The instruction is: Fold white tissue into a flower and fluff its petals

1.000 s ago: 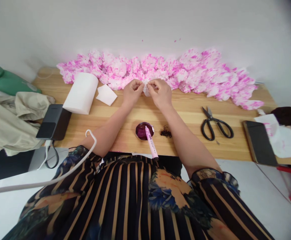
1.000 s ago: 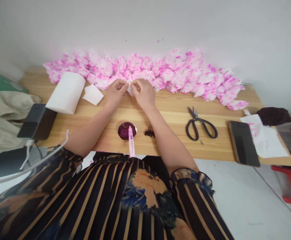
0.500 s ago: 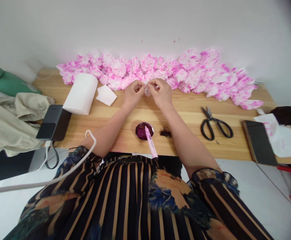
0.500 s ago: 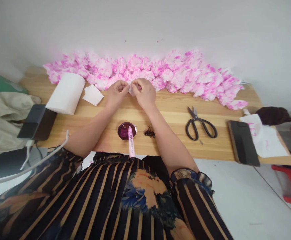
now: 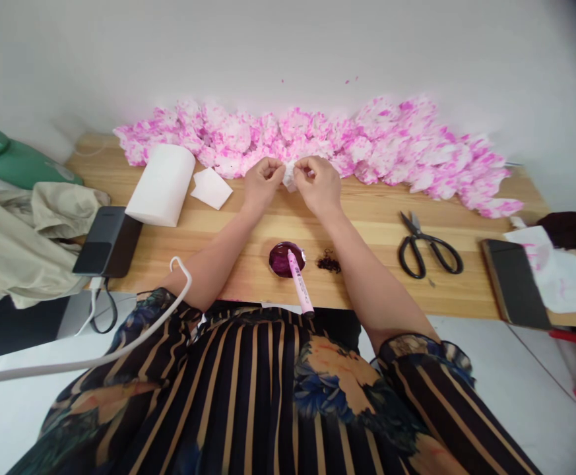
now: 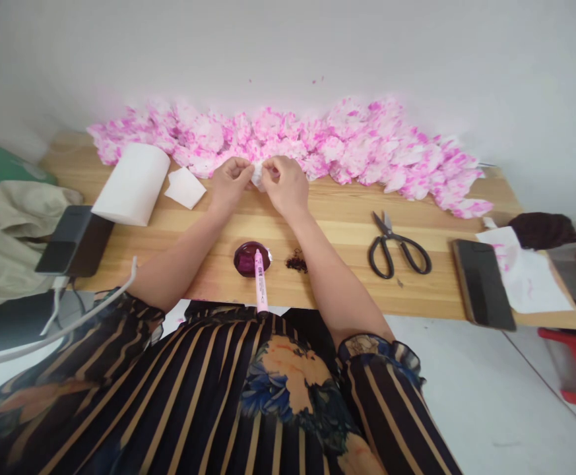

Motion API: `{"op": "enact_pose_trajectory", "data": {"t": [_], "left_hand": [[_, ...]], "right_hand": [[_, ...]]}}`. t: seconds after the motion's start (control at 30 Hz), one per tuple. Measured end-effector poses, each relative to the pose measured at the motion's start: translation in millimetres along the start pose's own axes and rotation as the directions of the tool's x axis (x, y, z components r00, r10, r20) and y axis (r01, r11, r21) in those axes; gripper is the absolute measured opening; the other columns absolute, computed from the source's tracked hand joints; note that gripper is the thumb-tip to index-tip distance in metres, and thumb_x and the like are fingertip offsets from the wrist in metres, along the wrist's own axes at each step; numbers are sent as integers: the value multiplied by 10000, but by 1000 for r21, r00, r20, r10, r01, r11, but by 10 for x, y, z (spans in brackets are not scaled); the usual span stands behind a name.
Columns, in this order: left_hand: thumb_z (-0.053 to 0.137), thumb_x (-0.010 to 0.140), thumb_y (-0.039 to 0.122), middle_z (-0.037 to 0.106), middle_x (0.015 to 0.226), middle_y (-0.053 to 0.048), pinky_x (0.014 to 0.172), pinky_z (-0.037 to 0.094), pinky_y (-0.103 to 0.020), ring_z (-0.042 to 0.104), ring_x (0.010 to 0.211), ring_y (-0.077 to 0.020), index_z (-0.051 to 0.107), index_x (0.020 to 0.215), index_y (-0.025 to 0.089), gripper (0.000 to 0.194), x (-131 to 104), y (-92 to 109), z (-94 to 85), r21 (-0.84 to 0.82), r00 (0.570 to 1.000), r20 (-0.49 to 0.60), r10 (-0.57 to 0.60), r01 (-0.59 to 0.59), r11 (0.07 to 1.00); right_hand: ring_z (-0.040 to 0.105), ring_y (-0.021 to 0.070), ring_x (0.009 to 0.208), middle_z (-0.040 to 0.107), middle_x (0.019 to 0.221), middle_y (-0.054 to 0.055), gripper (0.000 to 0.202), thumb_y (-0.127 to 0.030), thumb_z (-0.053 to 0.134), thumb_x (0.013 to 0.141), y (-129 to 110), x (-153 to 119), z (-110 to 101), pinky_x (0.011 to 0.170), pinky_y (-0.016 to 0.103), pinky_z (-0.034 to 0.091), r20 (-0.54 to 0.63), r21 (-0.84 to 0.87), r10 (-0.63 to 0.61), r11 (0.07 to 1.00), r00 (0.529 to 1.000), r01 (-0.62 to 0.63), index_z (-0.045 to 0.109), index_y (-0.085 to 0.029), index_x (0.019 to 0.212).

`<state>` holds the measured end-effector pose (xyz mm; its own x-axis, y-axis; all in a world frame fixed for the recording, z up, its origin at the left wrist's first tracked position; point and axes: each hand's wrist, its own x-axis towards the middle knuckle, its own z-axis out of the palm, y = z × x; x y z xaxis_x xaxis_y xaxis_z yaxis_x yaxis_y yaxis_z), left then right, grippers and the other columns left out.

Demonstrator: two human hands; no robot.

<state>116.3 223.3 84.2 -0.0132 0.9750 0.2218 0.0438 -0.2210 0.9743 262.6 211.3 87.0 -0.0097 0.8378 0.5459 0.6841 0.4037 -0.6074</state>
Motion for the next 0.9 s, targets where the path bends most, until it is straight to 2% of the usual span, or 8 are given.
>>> {"op": "enact_pose_trajectory", "data": {"t": [0.27, 0.5, 0.63, 0.9], "left_hand": [[627, 880, 145, 638, 723, 19, 665, 477, -208, 600, 687, -103, 562, 771, 196, 137, -51, 14, 21, 87, 996, 14, 89, -89, 992], [629, 891, 144, 610, 702, 27, 602, 433, -200, 562, 634, -88, 558, 772, 192, 146, -22, 0, 24, 64, 998, 7, 62, -62, 996], [624, 891, 150, 629, 716, 23, 622, 458, -196, 587, 660, -90, 563, 784, 193, 131, -15, -4, 19, 28, 999, 14, 34, -35, 999], [605, 902, 169, 640, 729, 14, 642, 501, -209, 613, 666, -100, 560, 806, 188, 108, 15, -53, -6, -17, 999, 24, 25, -25, 1000]], "right_hand": [[624, 196, 838, 696, 852, 21, 204, -395, 569, 950, 33, 10, -4, 825, 372, 520, -3, 35, -4, 999, 1000, 4, 621, -256, 809], [621, 162, 761, 695, 815, 5, 240, -405, 562, 955, 22, 28, -25, 758, 332, 506, 16, 136, 68, 988, 998, -70, 616, -236, 792], [608, 154, 734, 682, 774, -3, 272, -438, 562, 956, 39, 35, -14, 725, 314, 496, 26, 193, 98, 976, 995, -101, 626, -232, 790], [599, 155, 748, 619, 716, -13, 437, -571, 468, 1006, 64, 49, -51, 741, 311, 484, 31, 187, 71, 979, 997, -76, 605, -229, 771]]}}
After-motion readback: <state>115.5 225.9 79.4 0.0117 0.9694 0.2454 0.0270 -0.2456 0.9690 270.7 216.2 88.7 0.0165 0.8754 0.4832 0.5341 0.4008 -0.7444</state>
